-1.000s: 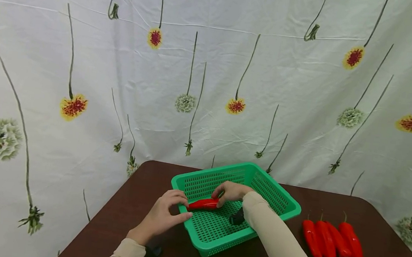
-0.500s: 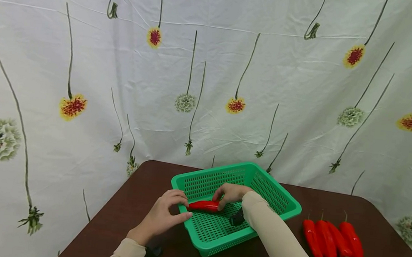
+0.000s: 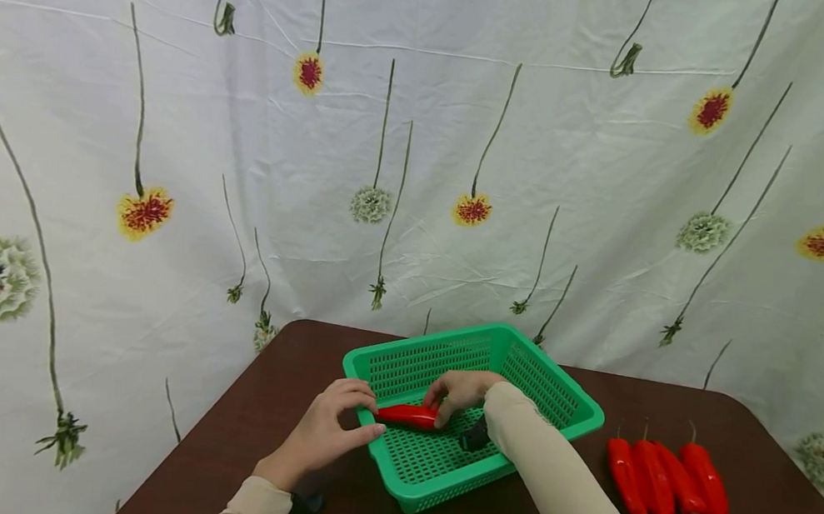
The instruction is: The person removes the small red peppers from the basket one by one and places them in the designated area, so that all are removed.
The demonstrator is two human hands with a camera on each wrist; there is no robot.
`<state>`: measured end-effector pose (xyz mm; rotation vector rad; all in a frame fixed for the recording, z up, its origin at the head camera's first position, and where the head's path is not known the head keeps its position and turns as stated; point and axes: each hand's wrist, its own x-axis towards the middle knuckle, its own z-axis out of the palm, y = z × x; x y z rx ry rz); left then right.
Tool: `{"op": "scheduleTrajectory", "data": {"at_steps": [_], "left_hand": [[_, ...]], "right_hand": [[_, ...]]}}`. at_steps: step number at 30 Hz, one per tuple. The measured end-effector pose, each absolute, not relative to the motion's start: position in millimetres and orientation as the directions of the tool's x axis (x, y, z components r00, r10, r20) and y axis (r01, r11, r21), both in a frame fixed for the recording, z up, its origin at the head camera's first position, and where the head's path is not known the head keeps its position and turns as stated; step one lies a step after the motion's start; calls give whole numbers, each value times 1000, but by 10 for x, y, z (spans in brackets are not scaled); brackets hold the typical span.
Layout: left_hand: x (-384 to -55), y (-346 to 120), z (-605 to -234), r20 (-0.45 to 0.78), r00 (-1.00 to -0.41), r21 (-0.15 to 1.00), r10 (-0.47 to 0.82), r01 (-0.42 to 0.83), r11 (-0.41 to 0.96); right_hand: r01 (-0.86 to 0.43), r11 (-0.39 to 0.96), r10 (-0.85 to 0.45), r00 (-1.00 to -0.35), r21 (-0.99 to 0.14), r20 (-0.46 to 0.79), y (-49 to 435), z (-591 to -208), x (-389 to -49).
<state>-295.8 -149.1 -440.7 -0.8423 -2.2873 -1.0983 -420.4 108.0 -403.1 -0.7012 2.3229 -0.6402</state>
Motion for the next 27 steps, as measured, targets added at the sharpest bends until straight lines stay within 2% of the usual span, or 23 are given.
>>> {"op": "scheduleTrajectory", "data": {"at_steps": [9, 20, 27], "left_hand": [[-2949, -1486, -4398, 630, -704, 523, 328, 697, 491], [-2949, -1489, -4406, 625, -713, 535, 320, 688, 490], [-2954, -1494, -4404, 632, -707, 531, 317, 693, 488]], "right_hand": [[-225, 723, -611, -650, -654, -452, 1079, -4041, -4195], [-239, 696, -639, -637, -677, -432, 1108, -4031, -4195], [-209, 651, -659, -632, -730, -407, 1128, -4014, -4190]]}}
